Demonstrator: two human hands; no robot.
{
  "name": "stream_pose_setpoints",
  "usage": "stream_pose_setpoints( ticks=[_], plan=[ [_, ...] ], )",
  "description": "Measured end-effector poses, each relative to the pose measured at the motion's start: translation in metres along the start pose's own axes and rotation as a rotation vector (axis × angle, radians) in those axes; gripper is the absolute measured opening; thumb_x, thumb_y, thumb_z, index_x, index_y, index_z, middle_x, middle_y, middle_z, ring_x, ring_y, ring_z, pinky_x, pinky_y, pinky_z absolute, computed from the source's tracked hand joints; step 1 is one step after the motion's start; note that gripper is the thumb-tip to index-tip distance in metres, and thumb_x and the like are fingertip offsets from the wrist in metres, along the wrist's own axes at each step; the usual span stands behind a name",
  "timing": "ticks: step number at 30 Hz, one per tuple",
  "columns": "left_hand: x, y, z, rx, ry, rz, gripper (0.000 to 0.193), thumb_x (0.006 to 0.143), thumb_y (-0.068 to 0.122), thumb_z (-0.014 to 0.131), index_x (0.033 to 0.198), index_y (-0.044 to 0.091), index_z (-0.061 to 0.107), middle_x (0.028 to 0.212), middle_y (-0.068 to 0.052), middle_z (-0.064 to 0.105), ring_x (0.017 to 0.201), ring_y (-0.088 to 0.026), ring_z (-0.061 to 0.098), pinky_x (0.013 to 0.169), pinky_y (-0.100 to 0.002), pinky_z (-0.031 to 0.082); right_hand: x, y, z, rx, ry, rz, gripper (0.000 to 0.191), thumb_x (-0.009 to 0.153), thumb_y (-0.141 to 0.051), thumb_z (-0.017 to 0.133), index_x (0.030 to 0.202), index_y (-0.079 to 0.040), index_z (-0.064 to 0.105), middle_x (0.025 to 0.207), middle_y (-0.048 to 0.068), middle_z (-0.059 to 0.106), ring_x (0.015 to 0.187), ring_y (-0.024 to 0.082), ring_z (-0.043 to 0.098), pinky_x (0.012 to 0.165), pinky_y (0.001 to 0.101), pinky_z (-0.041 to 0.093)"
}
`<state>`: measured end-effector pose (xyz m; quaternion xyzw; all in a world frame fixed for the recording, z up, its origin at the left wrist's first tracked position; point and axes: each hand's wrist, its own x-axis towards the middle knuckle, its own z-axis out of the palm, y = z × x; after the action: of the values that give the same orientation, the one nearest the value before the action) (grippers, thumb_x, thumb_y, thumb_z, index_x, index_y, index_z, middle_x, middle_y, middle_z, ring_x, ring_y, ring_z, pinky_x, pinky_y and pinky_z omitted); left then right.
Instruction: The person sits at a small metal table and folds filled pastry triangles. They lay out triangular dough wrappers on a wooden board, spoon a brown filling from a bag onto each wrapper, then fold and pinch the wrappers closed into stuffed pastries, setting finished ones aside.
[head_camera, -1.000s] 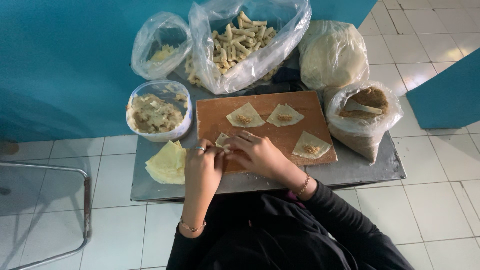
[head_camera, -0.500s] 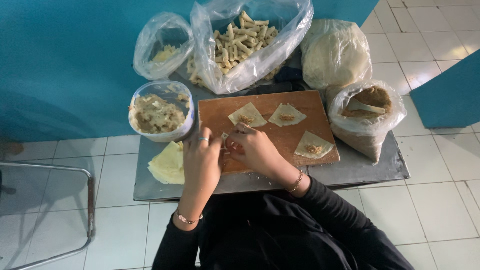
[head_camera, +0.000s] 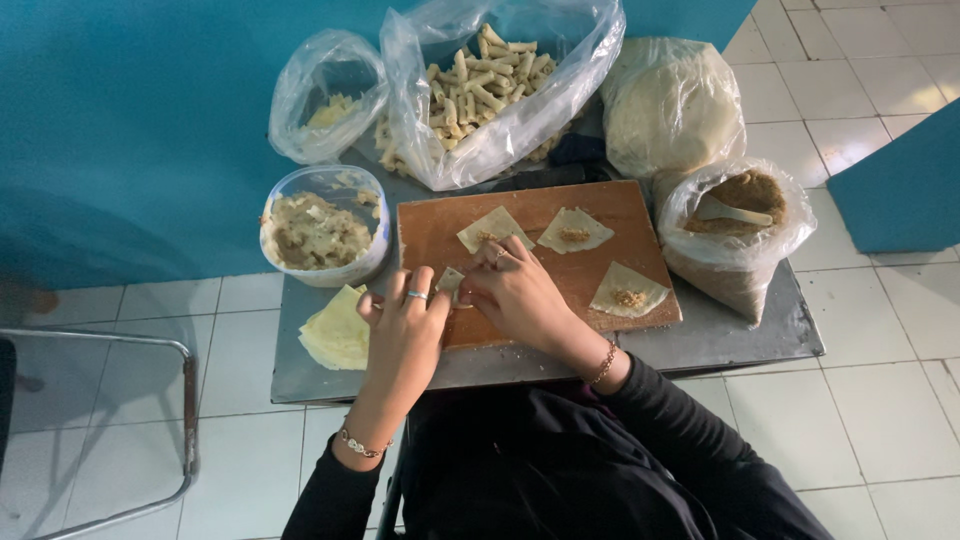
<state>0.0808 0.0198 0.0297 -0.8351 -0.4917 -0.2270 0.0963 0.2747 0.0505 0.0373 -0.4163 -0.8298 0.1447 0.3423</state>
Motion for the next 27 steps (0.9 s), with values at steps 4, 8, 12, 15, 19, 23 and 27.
stream_pose_setpoints(
  ticks=[4, 8, 12, 15, 19, 23, 27],
  plan=[
    [0.001, -0.002, 0.0, 0.016, -0.033, 0.035, 0.016, 0.081, 0.007, 0.067, 0.094, 0.015, 0.072, 0.117, -0.002, 0.055, 0.116, -0.02, 0.053, 0.093, -0.048, 0.03, -0.002, -0.001, 0.001, -0.048, -0.002, -0.008, 0.01, 0.08, -0.013, 0.077, 0.09, -0.014, 0.076, 0.105, 0.003, 0.065, 0.109, 0.029, 0.056, 0.096, 0.0397, 0.048],
    [0.003, -0.005, 0.001, 0.03, -0.056, 0.061, 0.013, 0.083, 0.011, 0.067, 0.093, 0.016, 0.073, 0.112, -0.001, 0.057, 0.115, -0.02, 0.053, 0.094, -0.048, 0.03, -0.004, -0.002, -0.006, -0.09, -0.027, -0.015, 0.014, 0.08, -0.014, 0.076, 0.093, -0.015, 0.078, 0.103, 0.003, 0.066, 0.109, 0.028, 0.057, 0.095, 0.0409, 0.048],
    [0.006, -0.008, 0.001, 0.015, -0.012, 0.112, 0.008, 0.085, 0.018, 0.069, 0.091, 0.014, 0.072, 0.111, -0.001, 0.059, 0.114, -0.021, 0.052, 0.094, -0.049, 0.031, -0.009, -0.007, -0.014, -0.111, 0.005, -0.018, 0.018, 0.081, -0.013, 0.076, 0.099, -0.015, 0.077, 0.108, 0.001, 0.071, 0.107, 0.026, 0.06, 0.09, 0.0404, 0.048],
    [0.009, -0.009, 0.001, -0.056, -0.057, 0.091, 0.01, 0.086, 0.02, 0.07, 0.095, 0.017, 0.073, 0.109, 0.001, 0.057, 0.115, -0.021, 0.051, 0.095, -0.051, 0.031, -0.01, -0.012, -0.01, -0.169, -0.01, -0.018, 0.027, 0.076, -0.014, 0.077, 0.102, -0.011, 0.074, 0.108, 0.002, 0.071, 0.107, 0.026, 0.062, 0.089, 0.0406, 0.048],
    [0.01, -0.012, 0.001, -0.074, -0.066, 0.094, 0.017, 0.085, 0.02, 0.071, 0.1, 0.014, 0.07, 0.113, 0.0, 0.055, 0.118, -0.021, 0.049, 0.095, -0.05, 0.03, -0.01, -0.012, 0.003, -0.15, -0.008, -0.039, 0.029, 0.076, -0.016, 0.078, 0.104, -0.011, 0.073, 0.109, 0.002, 0.071, 0.103, 0.025, 0.062, 0.088, 0.0405, 0.048],
    [0.009, -0.016, 0.001, -0.087, -0.098, 0.107, 0.013, 0.085, 0.017, 0.071, 0.097, 0.012, 0.067, 0.118, -0.002, 0.055, 0.122, -0.023, 0.048, 0.095, -0.05, 0.03, -0.012, -0.005, 0.01, -0.186, -0.038, -0.042, 0.021, 0.079, -0.017, 0.078, 0.1, -0.015, 0.074, 0.101, 0.0, 0.072, 0.103, 0.023, 0.063, 0.09, 0.0394, 0.049],
    [0.011, -0.018, 0.004, -0.002, -0.163, 0.08, 0.019, 0.077, 0.004, 0.07, 0.094, 0.012, 0.068, 0.121, -0.003, 0.054, 0.125, -0.023, 0.047, 0.096, -0.049, 0.03, -0.01, -0.002, 0.014, -0.237, -0.018, -0.059, 0.016, 0.082, -0.017, 0.075, 0.098, -0.016, 0.074, 0.103, -0.001, 0.072, 0.105, 0.023, 0.063, 0.093, 0.0404, 0.048]
  ],
)
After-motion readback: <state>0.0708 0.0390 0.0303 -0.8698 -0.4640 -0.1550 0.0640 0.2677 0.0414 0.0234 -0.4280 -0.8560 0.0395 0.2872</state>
